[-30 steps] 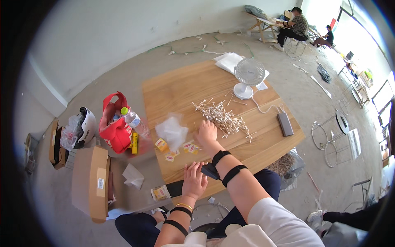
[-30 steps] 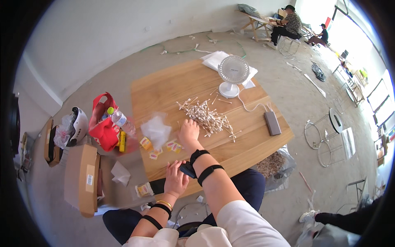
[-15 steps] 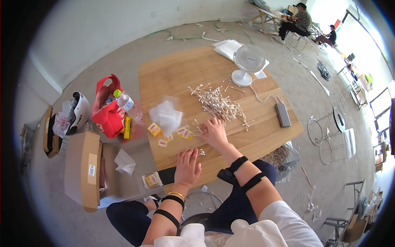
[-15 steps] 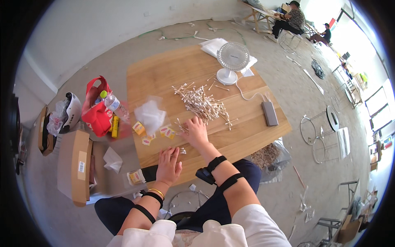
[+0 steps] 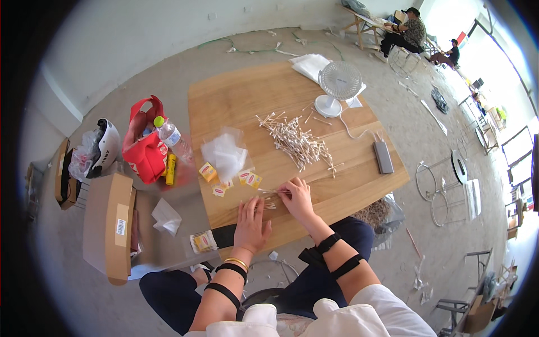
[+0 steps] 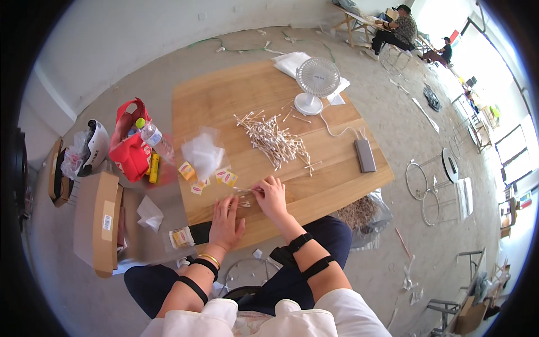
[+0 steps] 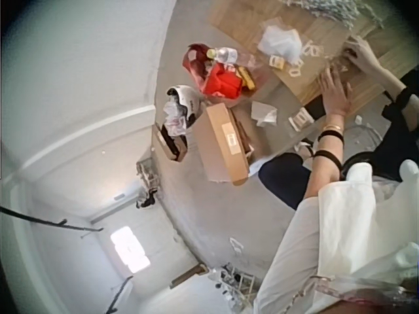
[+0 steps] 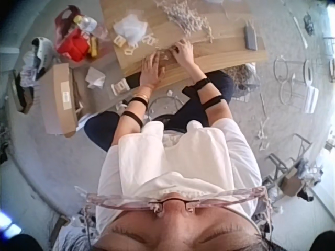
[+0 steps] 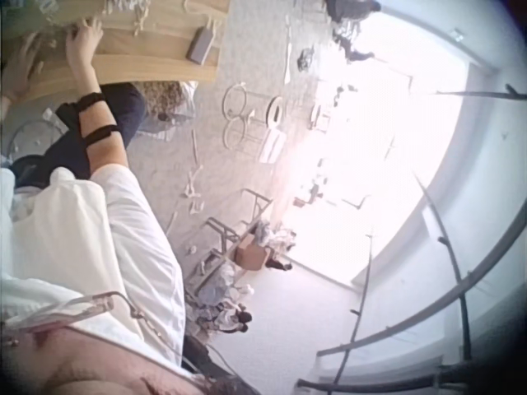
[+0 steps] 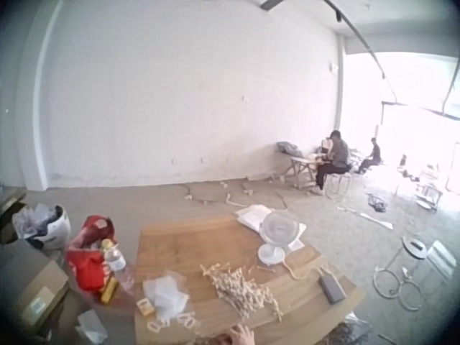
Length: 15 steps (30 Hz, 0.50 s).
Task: The person is counting and packaging small white cotton swabs into plastic bags and containers at a wooden table.
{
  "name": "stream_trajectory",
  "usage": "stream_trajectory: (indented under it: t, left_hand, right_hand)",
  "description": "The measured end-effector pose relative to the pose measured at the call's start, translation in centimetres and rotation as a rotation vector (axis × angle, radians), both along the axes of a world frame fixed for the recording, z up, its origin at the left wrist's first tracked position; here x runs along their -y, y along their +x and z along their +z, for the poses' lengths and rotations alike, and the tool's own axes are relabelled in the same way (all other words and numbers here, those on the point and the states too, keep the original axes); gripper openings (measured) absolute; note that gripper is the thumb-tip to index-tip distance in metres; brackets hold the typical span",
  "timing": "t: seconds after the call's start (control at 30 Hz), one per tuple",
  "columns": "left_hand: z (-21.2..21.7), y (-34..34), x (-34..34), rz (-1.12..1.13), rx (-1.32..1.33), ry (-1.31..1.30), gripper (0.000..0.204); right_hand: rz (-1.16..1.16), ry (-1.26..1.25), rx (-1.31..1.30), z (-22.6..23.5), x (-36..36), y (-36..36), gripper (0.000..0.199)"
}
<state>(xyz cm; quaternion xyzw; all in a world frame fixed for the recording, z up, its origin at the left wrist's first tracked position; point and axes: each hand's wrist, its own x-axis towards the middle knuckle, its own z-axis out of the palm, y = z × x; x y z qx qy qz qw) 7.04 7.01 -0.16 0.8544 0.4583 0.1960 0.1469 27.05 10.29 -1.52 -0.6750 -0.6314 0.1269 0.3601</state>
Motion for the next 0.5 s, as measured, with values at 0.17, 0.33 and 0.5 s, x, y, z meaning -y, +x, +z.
stream_trajectory:
  t: [0.17, 0.33, 0.5]
  left_hand:
    - [-0.7, -0.4, -0.2, 0.001, -0.008, -0.008, 0.078]
    - [-1.0, -0.2, -0.4, -0.022, -0.029, 0.004, 0.077]
    - [-1.6, -0.5, -0.5, -0.027, -0.02, -0.008, 0.077]
  right_hand:
    - [0.167, -0.015, 0.035, 0.7, 0.9, -1.8, 0.015]
    - [0.113, 0.043, -0.266, 0.2, 0.9, -1.7, 0.014]
    - [0.09, 0.088, -0.35, 0.2, 1.1, -4.2, 0.017]
